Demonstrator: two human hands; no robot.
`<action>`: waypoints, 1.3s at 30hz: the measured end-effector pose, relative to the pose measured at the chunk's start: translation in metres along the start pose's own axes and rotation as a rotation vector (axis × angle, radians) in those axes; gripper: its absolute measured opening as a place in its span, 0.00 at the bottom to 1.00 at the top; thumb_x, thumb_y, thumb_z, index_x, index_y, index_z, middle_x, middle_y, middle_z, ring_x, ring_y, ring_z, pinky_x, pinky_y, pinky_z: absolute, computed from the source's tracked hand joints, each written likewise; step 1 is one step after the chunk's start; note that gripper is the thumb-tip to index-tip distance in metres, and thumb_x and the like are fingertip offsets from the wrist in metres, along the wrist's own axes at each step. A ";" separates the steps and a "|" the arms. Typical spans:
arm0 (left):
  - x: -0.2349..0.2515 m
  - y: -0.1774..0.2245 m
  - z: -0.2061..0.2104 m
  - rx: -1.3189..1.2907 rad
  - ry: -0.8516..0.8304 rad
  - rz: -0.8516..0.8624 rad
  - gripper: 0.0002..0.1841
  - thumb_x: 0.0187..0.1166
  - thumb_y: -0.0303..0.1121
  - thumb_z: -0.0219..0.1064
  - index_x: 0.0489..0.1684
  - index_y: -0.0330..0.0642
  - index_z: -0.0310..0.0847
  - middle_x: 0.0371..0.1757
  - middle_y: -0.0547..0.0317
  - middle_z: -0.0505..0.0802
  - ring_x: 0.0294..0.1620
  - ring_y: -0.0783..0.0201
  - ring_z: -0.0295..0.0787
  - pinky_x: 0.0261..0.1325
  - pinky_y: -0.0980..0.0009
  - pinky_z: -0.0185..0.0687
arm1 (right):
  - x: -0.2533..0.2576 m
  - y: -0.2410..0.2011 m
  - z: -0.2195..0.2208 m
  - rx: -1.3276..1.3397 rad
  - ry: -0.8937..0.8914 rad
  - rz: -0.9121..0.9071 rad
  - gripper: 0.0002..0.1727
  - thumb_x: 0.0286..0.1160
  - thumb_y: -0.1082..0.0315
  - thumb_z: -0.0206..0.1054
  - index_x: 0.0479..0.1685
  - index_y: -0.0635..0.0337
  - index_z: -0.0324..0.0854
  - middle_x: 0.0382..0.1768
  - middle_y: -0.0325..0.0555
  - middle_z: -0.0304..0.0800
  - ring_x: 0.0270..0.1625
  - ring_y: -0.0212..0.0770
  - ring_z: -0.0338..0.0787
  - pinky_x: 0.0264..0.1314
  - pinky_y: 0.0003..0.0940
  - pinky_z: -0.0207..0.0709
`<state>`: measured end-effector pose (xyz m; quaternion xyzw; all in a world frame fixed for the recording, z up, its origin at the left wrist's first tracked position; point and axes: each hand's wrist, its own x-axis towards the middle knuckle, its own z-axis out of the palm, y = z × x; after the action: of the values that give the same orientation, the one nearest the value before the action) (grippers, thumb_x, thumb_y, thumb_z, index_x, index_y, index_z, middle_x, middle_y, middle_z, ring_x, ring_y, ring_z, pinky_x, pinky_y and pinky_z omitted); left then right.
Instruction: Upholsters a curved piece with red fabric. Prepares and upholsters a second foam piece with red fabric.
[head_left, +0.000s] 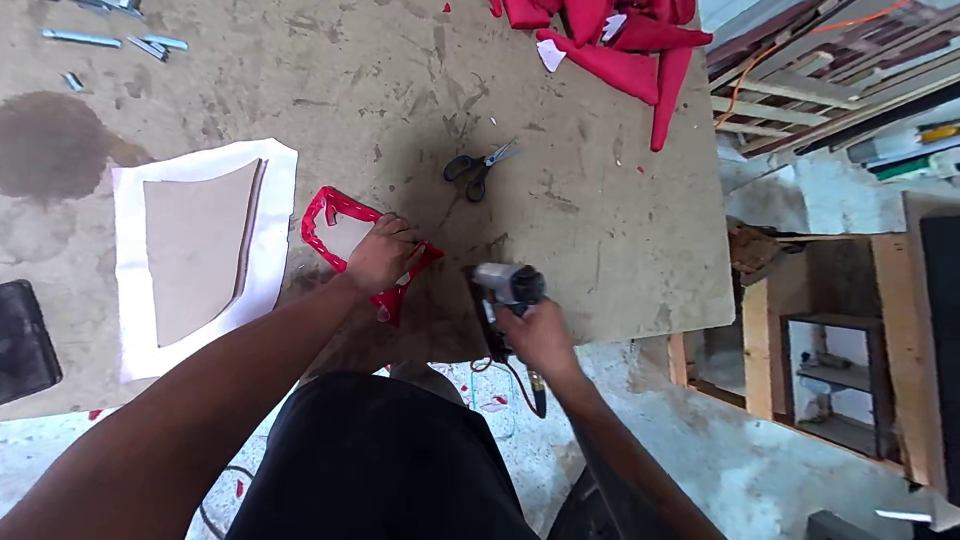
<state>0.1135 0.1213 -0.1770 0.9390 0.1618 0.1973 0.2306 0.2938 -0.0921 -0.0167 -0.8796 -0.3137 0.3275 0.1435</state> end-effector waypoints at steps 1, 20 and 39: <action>-0.001 0.000 -0.001 -0.014 0.014 0.004 0.20 0.89 0.44 0.58 0.32 0.45 0.93 0.56 0.65 0.95 0.69 0.61 0.85 0.86 0.57 0.66 | -0.001 -0.013 0.012 -0.038 -0.018 -0.060 0.08 0.74 0.57 0.71 0.40 0.50 0.89 0.24 0.40 0.89 0.26 0.41 0.90 0.31 0.53 0.86; -0.001 -0.002 -0.004 0.004 -0.033 0.012 0.21 0.90 0.39 0.53 0.28 0.44 0.88 0.47 0.62 0.94 0.60 0.61 0.88 0.80 0.60 0.71 | 0.013 -0.053 0.056 -0.335 -0.079 -0.156 0.12 0.74 0.51 0.70 0.36 0.50 0.85 0.26 0.40 0.88 0.31 0.42 0.91 0.34 0.52 0.85; 0.016 0.011 -0.013 0.001 0.069 -0.303 0.19 0.87 0.40 0.60 0.27 0.41 0.90 0.51 0.58 0.95 0.65 0.57 0.87 0.79 0.56 0.75 | 0.059 0.072 -0.044 -0.360 0.244 -0.112 0.35 0.69 0.67 0.76 0.80 0.61 0.74 0.75 0.66 0.74 0.62 0.66 0.88 0.60 0.68 0.85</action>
<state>0.1235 0.1236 -0.1563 0.8966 0.3096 0.1922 0.2517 0.3912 -0.1114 -0.0455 -0.9053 -0.3958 0.1489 0.0392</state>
